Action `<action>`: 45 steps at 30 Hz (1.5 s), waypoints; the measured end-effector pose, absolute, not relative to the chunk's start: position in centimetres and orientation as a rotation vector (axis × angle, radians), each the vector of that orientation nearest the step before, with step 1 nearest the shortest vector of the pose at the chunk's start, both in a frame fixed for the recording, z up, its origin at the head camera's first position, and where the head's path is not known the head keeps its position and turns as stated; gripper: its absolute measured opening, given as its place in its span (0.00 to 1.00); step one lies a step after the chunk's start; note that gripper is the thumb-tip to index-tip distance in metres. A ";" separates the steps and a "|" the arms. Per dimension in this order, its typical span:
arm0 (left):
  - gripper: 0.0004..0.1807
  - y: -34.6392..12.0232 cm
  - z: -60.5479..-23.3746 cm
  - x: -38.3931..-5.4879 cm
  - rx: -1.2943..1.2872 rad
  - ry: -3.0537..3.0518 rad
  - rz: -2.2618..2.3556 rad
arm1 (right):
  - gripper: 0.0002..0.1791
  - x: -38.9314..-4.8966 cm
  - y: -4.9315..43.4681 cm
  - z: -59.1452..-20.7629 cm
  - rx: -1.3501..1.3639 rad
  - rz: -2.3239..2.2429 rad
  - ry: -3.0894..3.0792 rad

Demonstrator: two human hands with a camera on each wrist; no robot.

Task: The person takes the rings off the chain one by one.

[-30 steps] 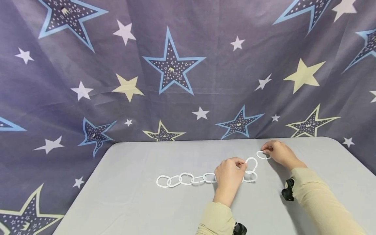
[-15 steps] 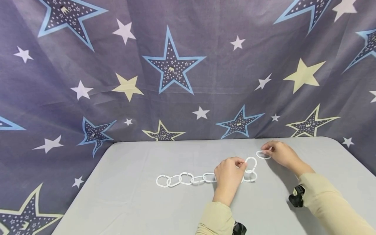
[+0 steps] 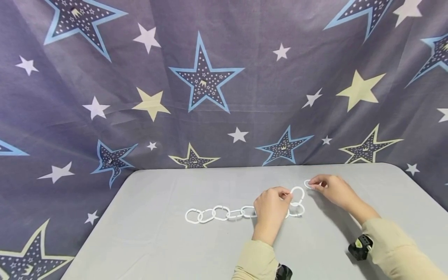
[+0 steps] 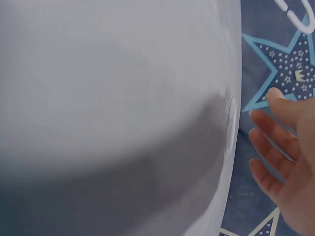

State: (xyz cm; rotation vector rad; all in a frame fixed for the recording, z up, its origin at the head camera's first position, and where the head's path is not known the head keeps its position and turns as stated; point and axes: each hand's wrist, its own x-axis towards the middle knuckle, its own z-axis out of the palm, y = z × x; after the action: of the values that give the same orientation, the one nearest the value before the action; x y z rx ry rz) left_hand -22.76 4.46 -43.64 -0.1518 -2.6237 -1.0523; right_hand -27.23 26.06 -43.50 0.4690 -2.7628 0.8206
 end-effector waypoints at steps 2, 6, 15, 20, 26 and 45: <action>0.02 4.4 -43.6 -22.8 -0.157 -2.626 -1.063 | 0.04 -27.0 25.9 -43.6 0.482 0.863 -2.741; 0.03 4.0 -43.5 -22.9 -0.196 -2.632 -1.084 | 0.05 -26.6 25.6 -44.0 0.519 0.997 -2.700; 0.03 3.1 -43.5 -23.2 -0.318 -2.688 -1.150 | 0.09 -25.7 25.0 -44.8 0.561 1.421 -2.639; 0.03 2.8 -43.4 -23.3 -0.345 -2.697 -1.190 | 0.11 -25.4 24.7 -45.1 0.601 1.590 -2.642; 0.04 2.7 -43.2 -23.2 -0.366 -2.712 -1.217 | 0.12 -25.2 24.4 -45.6 0.729 1.713 -2.615; 0.04 2.6 -42.9 -23.4 -0.387 -2.668 -1.209 | 0.16 -25.4 23.3 -46.7 0.731 1.859 -2.616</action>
State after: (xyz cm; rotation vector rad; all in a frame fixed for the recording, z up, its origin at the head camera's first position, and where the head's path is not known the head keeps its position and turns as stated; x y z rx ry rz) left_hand -23.37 2.57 -42.93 -0.3874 -2.6676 -1.2088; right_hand -25.35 23.30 -46.73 0.7309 -2.6163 1.8586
